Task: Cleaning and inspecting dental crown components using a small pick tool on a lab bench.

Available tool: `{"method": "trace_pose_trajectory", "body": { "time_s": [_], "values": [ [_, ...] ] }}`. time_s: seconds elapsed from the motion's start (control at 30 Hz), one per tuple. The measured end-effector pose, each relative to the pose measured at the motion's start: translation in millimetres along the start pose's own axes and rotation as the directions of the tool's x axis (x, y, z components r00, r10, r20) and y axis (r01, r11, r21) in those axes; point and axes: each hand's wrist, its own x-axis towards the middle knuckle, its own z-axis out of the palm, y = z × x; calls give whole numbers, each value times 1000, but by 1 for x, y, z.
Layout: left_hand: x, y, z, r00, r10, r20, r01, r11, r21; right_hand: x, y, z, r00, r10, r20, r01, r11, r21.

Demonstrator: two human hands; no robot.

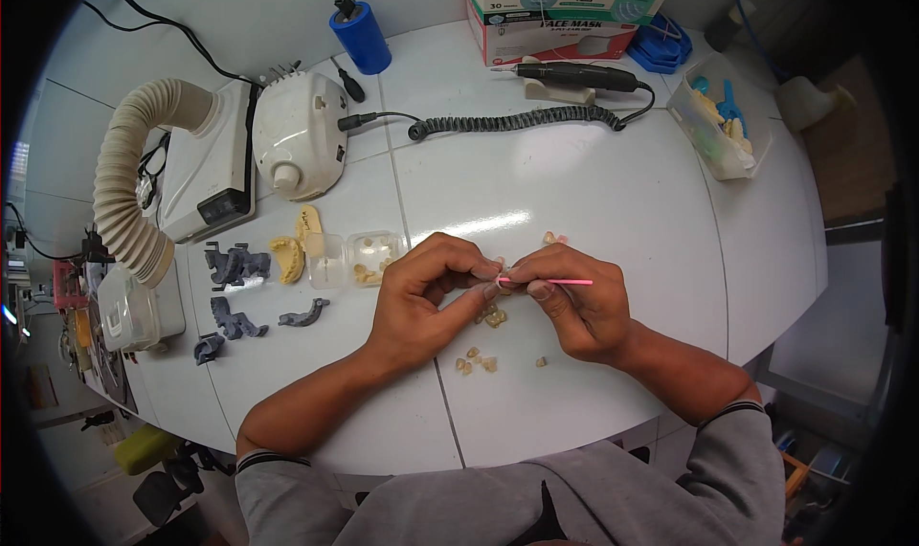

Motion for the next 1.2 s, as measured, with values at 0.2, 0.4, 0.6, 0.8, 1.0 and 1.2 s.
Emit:
{"method": "trace_pose_trajectory", "body": {
  "time_s": [0.2,0.4,0.6,0.8,1.0,1.2],
  "values": [
    [-1,0,4,999,-27,-29,25,997,-69,-1,-6,-2,1000,-2,18,4,995,-104],
    [-3,6,6,989,-140,-39,137,988,-77,-2,-9,1,1000,5,-6,-6,989,-146],
    [-1,9,3,998,-62,-7,62,997,50,-1,-5,1,1000,-26,2,26,988,-154],
    [-1,11,5,999,-33,-17,34,991,128,-1,-5,-1,1000,-31,3,31,985,-172],
    [-4,8,7,997,-72,-17,73,993,90,-1,-6,-1,999,-37,18,39,985,-170],
    [-5,6,9,993,-96,-69,99,994,46,-2,-5,0,998,-44,35,49,986,-161]
  ]
}}
